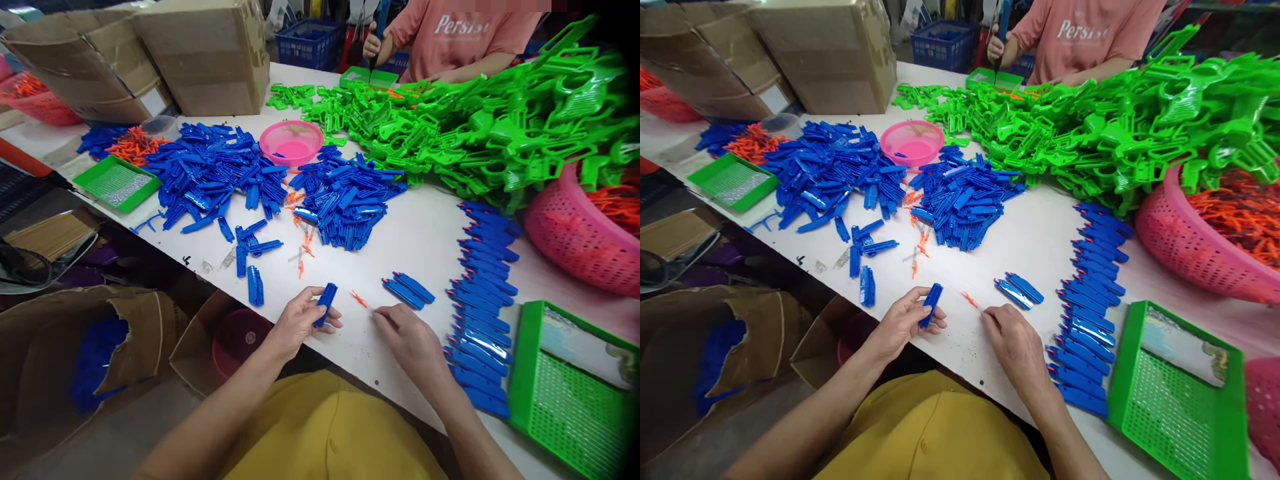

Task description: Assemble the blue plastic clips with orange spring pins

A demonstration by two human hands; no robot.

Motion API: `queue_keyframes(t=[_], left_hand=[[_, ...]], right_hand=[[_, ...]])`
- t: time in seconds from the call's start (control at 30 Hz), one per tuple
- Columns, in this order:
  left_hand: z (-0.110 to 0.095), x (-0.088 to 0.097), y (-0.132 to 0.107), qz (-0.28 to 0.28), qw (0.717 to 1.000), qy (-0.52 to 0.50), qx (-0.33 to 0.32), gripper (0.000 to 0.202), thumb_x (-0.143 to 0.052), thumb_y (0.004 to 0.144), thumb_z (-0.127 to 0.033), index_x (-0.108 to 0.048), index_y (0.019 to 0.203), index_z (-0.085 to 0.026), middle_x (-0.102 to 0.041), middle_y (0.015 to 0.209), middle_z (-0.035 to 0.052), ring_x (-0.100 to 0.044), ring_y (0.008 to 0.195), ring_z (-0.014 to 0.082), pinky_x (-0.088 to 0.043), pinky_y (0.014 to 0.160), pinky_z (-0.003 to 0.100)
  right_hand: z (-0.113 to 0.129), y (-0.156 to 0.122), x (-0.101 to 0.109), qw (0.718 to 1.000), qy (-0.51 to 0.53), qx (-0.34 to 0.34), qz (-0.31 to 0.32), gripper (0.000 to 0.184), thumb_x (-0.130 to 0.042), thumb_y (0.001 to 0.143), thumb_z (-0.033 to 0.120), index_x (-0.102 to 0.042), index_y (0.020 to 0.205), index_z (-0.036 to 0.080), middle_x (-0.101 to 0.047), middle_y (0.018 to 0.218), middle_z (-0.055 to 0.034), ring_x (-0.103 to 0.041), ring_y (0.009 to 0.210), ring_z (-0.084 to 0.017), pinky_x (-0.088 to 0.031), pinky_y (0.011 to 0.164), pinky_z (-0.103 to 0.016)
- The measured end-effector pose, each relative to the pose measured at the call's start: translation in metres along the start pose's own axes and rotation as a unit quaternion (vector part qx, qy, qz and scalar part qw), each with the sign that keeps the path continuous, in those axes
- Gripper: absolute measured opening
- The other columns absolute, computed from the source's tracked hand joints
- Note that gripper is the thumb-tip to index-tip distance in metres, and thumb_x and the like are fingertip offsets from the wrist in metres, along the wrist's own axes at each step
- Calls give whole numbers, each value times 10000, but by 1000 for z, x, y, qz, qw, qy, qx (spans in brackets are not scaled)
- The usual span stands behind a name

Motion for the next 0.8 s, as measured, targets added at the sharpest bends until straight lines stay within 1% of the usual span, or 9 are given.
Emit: queue_keyframes(t=[0.1, 0.17, 0.23, 0.3, 0.33, 0.4, 0.5, 0.67, 0.8], left_hand=[[15, -11, -3, -7, 996, -79, 36, 328, -725, 768, -255, -569, 1045, -178, -730, 1007, 100, -711, 871, 204, -551, 786, 342], [23, -15, -6, -8, 995, -90, 50, 308, -711, 768, -254, -575, 1033, -174, -708, 1101, 118, -701, 899, 205, -548, 781, 339], [26, -15, -8, -9, 998, -35, 47, 301, -680, 794, -281, -597, 1063, -175, -701, 1084, 110, -685, 831, 185, -530, 712, 309], [22, -10, -12, -11, 995, 94, 9, 291, -627, 837, -298, -628, 1105, -184, -702, 939, 76, -649, 734, 167, -496, 651, 291], [15, -8, -13, -13, 984, 177, -27, 282, -602, 855, -290, -646, 1116, -193, -692, 891, 64, -637, 730, 171, -488, 658, 297], [-1, -7, -18, -15, 935, 335, -111, 243, -569, 873, -245, -672, 1092, -220, -684, 899, 57, -630, 805, 194, -487, 739, 322], [-17, -10, -24, 6, 859, 480, -181, 192, -531, 877, -161, -648, 1012, -230, -662, 997, 52, -608, 931, 210, -473, 858, 351], [-20, -18, -20, 78, 806, 551, -203, 232, -453, 905, -89, -584, 1054, -208, -593, 1104, 73, -588, 1058, 192, -480, 957, 349], [-25, -13, -13, 47, 768, 596, -228, 268, -509, 920, -146, -556, 1179, -199, -542, 1267, 107, -548, 1189, 224, -473, 1028, 388]], right_hand=[[-6, -6, 5, 997, -52, 6, -52, 318, -418, 985, 417, -674, 978, 228, -680, 937, -56, -641, 857, -221, -436, 684, -324], [-8, -8, 6, 995, -72, 17, -74, 328, -397, 998, 402, -669, 984, 219, -674, 929, -62, -636, 868, -219, -434, 692, -321], [-6, -9, 8, 991, -90, 29, -89, 337, -383, 1009, 391, -668, 974, 215, -666, 909, -63, -629, 863, -213, -425, 680, -312], [-4, -10, 10, 988, -108, 34, -102, 333, -388, 1013, 389, -668, 969, 214, -660, 904, -65, -621, 849, -206, -409, 647, -302], [-3, -10, 11, 987, -114, 37, -107, 325, -396, 1013, 389, -667, 973, 213, -659, 910, -67, -617, 849, -204, -402, 632, -298], [0, -9, 12, 985, -118, 44, -118, 308, -414, 1012, 388, -661, 997, 204, -660, 933, -74, -611, 875, -205, -397, 622, -295], [2, -5, 13, 981, -123, 50, -144, 293, -440, 1006, 395, -654, 1019, 195, -662, 955, -78, -602, 913, -213, -400, 634, -295], [4, 8, 7, 975, -137, 70, -160, 249, -455, 1000, 348, -649, 966, 196, -652, 914, -78, -578, 878, -224, -413, 695, -321], [7, 10, 3, 977, -113, 89, -156, 201, -462, 987, 272, -624, 888, 206, -621, 861, -71, -554, 845, -226, -407, 705, -335]])
Point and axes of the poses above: each hand's wrist, its own y-axis towards the middle knuckle, its own x-axis out of the back of the hand, z = x × y, the point moved 8 cm from there along y, towards the middle knuckle
